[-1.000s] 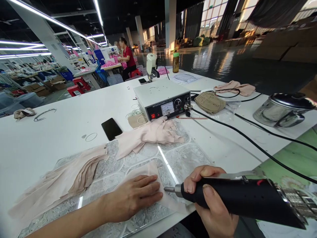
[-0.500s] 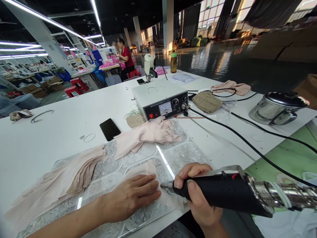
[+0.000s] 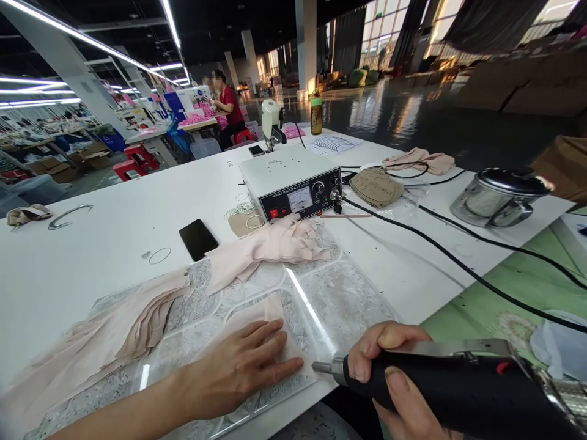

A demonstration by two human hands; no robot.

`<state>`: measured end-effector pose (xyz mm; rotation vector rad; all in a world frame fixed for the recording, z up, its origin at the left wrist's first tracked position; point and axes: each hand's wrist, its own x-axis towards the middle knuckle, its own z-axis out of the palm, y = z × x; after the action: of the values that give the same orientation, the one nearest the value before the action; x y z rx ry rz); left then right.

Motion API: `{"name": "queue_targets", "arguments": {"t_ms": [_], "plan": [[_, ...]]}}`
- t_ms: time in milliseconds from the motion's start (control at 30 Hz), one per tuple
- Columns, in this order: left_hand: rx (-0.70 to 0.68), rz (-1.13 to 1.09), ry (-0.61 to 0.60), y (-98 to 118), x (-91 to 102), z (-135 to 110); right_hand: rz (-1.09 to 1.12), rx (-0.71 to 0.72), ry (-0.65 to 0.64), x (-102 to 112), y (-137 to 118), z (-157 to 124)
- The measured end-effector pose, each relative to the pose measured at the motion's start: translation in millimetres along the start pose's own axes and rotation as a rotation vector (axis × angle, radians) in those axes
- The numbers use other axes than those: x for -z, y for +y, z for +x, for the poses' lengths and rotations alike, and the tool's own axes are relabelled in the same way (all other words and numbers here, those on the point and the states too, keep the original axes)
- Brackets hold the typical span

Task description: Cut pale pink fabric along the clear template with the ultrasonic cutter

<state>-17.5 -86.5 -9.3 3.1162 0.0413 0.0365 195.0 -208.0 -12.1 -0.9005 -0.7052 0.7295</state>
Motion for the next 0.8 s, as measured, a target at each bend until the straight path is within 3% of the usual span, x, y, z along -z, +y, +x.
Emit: {"name": "queue_targets", "arguments": {"t_ms": [167, 333, 567, 800], "plan": [[0.056, 0.062, -0.012, 14, -1.7, 3, 0.049, -0.043, 0.087, -1, 3, -8], [0.125, 0.115, -0.043, 25, -4.7, 5, 0.08, -0.044, 0.088, 4, 5, -11], [0.138, 0.086, -0.076, 25, -1.1, 4, 0.069, -0.065, 0.098, 4, 5, -8], [0.137, 0.066, -0.026, 25, -5.8, 3, 0.066, -0.038, 0.107, -1, 5, -6]]}}
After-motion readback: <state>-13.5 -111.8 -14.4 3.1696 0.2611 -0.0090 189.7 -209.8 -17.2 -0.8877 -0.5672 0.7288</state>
